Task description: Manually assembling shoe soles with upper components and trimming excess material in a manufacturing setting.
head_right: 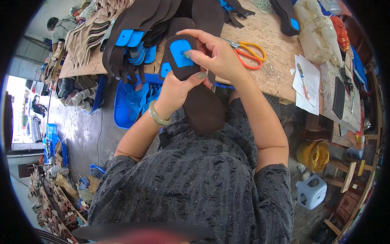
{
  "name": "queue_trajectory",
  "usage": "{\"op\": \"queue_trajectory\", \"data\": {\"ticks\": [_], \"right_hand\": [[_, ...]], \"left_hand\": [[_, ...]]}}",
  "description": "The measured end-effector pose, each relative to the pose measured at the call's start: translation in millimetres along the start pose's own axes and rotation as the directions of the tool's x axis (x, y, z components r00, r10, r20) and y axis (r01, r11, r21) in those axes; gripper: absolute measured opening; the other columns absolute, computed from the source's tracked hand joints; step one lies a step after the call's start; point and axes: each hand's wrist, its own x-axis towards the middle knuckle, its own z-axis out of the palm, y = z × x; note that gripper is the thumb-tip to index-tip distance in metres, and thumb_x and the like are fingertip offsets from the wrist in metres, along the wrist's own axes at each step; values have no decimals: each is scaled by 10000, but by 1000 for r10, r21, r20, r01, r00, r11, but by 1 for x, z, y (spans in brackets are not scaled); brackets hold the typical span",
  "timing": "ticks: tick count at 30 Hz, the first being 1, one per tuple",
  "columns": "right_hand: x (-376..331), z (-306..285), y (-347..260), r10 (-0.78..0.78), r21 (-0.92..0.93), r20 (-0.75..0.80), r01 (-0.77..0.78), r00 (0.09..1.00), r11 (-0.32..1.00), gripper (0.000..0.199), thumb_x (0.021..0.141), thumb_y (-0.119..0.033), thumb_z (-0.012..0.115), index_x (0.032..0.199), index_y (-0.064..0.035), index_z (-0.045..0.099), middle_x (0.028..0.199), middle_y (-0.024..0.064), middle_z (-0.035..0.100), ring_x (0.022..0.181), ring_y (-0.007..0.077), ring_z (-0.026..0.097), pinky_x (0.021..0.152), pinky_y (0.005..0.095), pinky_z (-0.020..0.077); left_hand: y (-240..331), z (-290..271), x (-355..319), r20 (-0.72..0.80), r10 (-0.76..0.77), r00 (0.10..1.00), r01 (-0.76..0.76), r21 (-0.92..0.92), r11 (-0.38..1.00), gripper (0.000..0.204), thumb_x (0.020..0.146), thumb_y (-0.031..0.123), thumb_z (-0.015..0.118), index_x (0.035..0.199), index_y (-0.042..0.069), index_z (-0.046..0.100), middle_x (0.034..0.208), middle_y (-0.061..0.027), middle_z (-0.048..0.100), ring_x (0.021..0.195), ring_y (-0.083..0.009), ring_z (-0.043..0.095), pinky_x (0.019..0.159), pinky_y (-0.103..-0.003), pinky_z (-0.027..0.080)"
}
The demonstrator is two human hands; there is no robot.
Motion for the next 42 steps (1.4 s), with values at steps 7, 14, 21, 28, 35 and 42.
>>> {"op": "queue_trajectory", "data": {"ticks": [7, 14, 21, 28, 35, 42], "right_hand": [[1, -1, 0, 110, 332, -60, -84, 992, 939, 296, 947, -232, 546, 1147, -25, 613, 815, -29, 600, 661, 21, 523, 584, 179, 437], [-3, 9, 2, 37, 179, -178, -4, 983, 984, 291, 980, -254, 489, 1104, -27, 622, 821, 1, 641, 716, 21, 566, 608, 178, 458], [-1, 19, 6, -59, 37, -225, 69, 973, 997, 291, 984, -269, 479, 1103, -53, 633, 752, -26, 591, 637, 16, 510, 546, 175, 391], [6, -4, -2, 28, 33, -68, -26, 997, 999, 317, 938, -317, 552, 1128, -78, 639, 855, -1, 633, 796, 88, 574, 687, 223, 452], [13, 6, -31, 52, 302, 86, -75, 995, 950, 300, 791, -187, 710, 1060, -57, 681, 1083, 44, 634, 1012, 146, 588, 865, 280, 467], [14, 8, -42, -452, -68, -14, 450, 892, 890, 243, 713, -91, 715, 953, -55, 713, 1166, 75, 631, 1098, 236, 570, 943, 326, 445]], "left_hand": [[-1, -5, 0, 109, -67, 992, 65, 20, 998, 292, 900, 252, 632, 1024, -2, 556, 824, -87, 639, 766, -180, 633, 725, -310, 524], [13, -10, 11, 59, -125, 990, 136, -252, 958, 820, 916, 683, 155, 1076, -17, 552, 818, -132, 647, 724, -212, 645, 645, -315, 531], [9, -15, 22, -62, 74, 995, -67, 102, 993, 629, 990, 511, 201, 928, -5, 554, 659, -117, 603, 566, -199, 607, 560, -291, 505], [26, -17, 15, 54, -32, 998, 30, 34, 999, 729, 948, 618, 166, 1022, -5, 536, 681, -109, 611, 586, -188, 614, 565, -285, 515], [33, -26, 10, 184, 42, 982, -56, 69, 996, 839, 902, 681, 143, 1005, -30, 576, 795, -126, 658, 725, -169, 656, 670, -275, 540], [39, -23, 0, -186, 712, 677, -520, 563, 642, 699, 964, 579, 228, 1070, -34, 548, 905, -102, 604, 936, -195, 597, 856, -308, 465]]}}
